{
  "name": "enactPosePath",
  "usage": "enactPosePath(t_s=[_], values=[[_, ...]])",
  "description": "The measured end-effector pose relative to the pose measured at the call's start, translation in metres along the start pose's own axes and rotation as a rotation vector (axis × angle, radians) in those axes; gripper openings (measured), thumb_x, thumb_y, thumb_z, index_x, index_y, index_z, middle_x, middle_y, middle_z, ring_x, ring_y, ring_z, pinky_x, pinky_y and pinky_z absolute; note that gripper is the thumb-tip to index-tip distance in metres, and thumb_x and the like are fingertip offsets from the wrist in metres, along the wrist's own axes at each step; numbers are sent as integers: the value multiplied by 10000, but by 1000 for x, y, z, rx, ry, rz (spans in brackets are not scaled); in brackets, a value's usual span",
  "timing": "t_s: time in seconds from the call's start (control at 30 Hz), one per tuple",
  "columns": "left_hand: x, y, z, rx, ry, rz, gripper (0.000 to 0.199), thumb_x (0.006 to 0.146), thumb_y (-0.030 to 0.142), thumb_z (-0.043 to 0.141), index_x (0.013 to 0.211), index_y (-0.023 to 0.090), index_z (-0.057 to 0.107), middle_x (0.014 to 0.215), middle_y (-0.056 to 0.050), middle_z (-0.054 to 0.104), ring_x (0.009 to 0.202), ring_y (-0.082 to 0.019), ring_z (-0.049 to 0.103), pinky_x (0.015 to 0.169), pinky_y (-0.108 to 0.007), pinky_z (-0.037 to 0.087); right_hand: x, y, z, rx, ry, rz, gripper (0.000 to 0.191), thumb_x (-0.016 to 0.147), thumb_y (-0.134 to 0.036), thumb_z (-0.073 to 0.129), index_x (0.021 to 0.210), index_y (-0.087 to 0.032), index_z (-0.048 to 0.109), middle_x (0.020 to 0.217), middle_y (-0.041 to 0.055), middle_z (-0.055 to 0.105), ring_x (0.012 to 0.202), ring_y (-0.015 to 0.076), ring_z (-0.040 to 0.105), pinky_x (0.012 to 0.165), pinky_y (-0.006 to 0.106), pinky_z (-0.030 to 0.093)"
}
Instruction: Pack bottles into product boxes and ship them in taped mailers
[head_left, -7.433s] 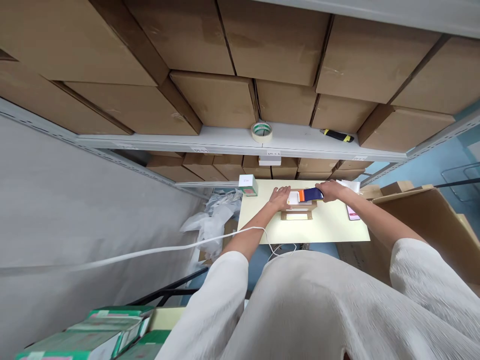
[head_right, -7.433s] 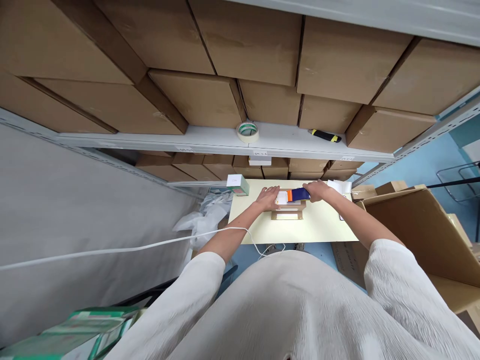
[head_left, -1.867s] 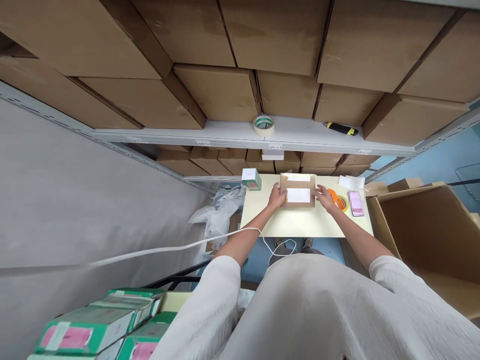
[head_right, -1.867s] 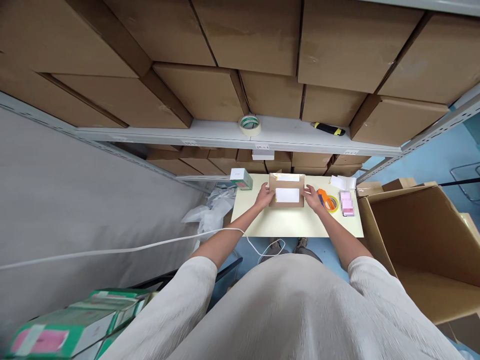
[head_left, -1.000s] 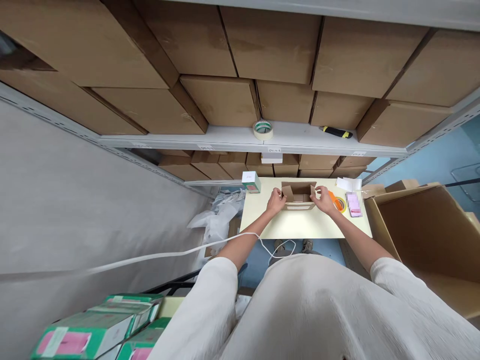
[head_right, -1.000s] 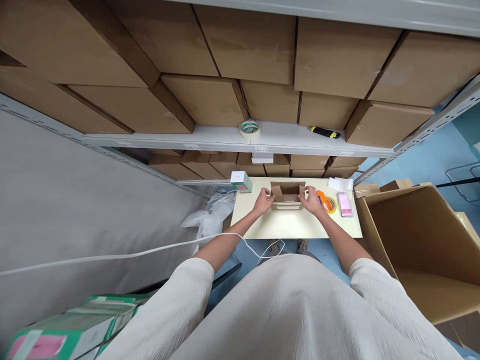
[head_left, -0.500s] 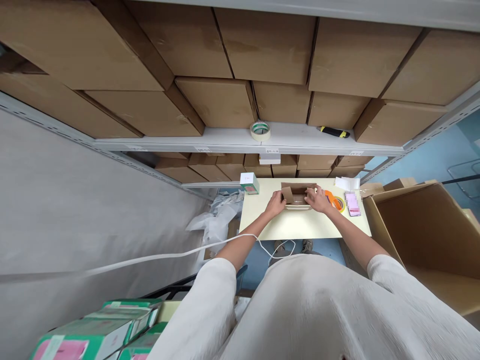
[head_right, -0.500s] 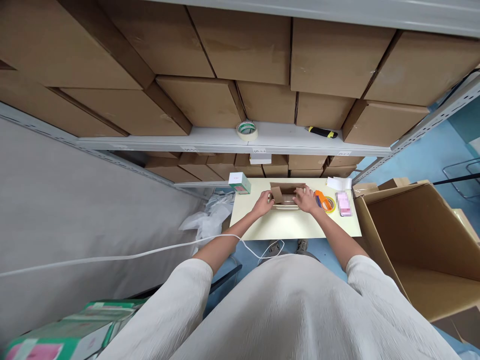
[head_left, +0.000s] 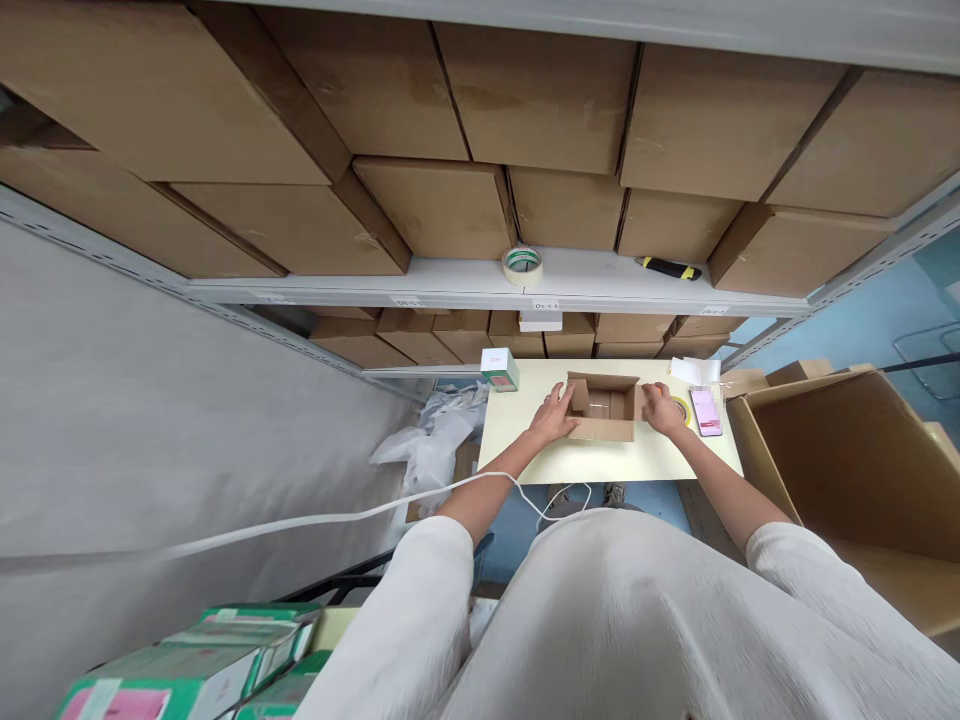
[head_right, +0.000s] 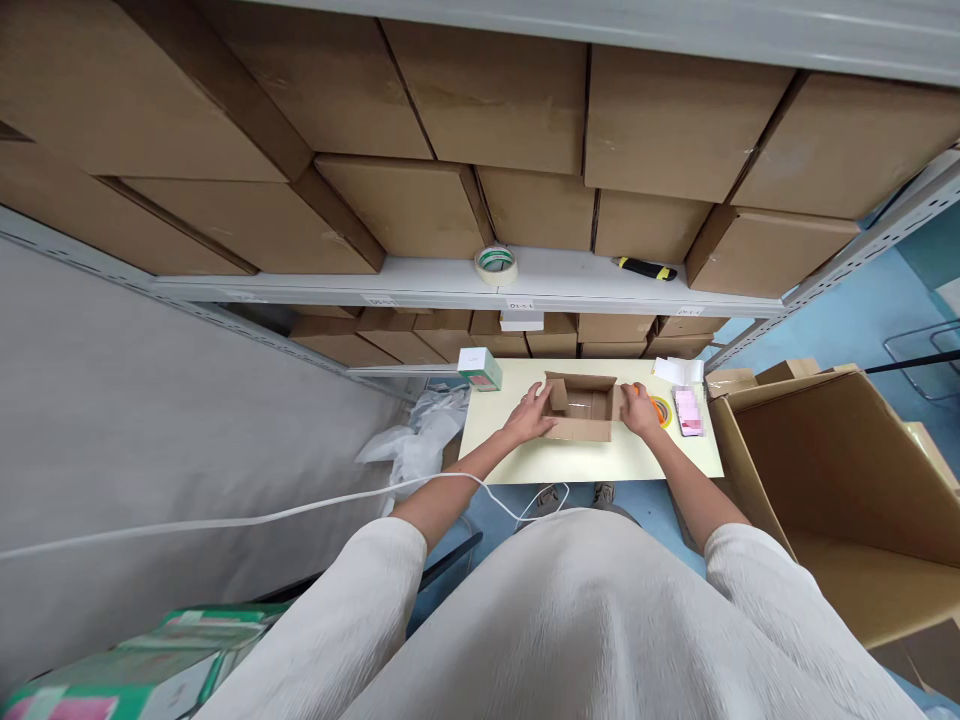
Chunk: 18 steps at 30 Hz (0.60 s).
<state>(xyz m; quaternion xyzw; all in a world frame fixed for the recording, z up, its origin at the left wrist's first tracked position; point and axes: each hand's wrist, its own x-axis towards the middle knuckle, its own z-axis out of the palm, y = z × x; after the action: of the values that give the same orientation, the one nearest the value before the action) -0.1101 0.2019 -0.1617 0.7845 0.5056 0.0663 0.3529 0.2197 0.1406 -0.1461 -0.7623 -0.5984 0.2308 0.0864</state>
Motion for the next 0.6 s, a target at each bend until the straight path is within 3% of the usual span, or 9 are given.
enactPosePath(t_s=[0.07, 0.2, 0.4, 0.6], values=[[4, 0, -2, -15, -12, -33, 1084, 785, 361, 865, 1710, 303, 303, 1759, -182, 266, 1512, -459, 460, 1171, -512, 463, 0, 2, 3, -35, -23, -46, 719, 908, -204, 576, 1609, -322, 469, 1623, 144, 458, 1238, 322, 649, 968, 451, 566], [21, 0, -8, -40, -72, -69, 1213, 713, 368, 915, 1731, 315, 257, 1609, -197, 434, 1420, -445, 559, 1074, -473, 516, 6, -1, 7, -66, -80, -124, 855, 898, -160, 566, 1703, -349, 348, 1607, 147, 478, 1289, 327, 613, 978, 429, 562], [51, -15, -13, -94, -209, -138, 1430, 560, 399, 999, 1739, 275, 201, 1494, -179, 517, 1308, -409, 655, 1051, -421, 531, 27, -2, 5, -21, -194, -79, 976, 830, -181, 652, 1735, -325, 316, 1522, 165, 519, 1115, 296, 673, 951, 416, 580], [55, -23, -12, -256, -153, -165, 1455, 461, 354, 1047, 1708, 246, 306, 1488, -190, 552, 1360, -423, 628, 1149, -464, 482, 44, -10, 13, 92, -245, -9, 1054, 759, -117, 651, 1734, -319, 306, 1496, 160, 511, 1044, 258, 705, 932, 374, 601]])
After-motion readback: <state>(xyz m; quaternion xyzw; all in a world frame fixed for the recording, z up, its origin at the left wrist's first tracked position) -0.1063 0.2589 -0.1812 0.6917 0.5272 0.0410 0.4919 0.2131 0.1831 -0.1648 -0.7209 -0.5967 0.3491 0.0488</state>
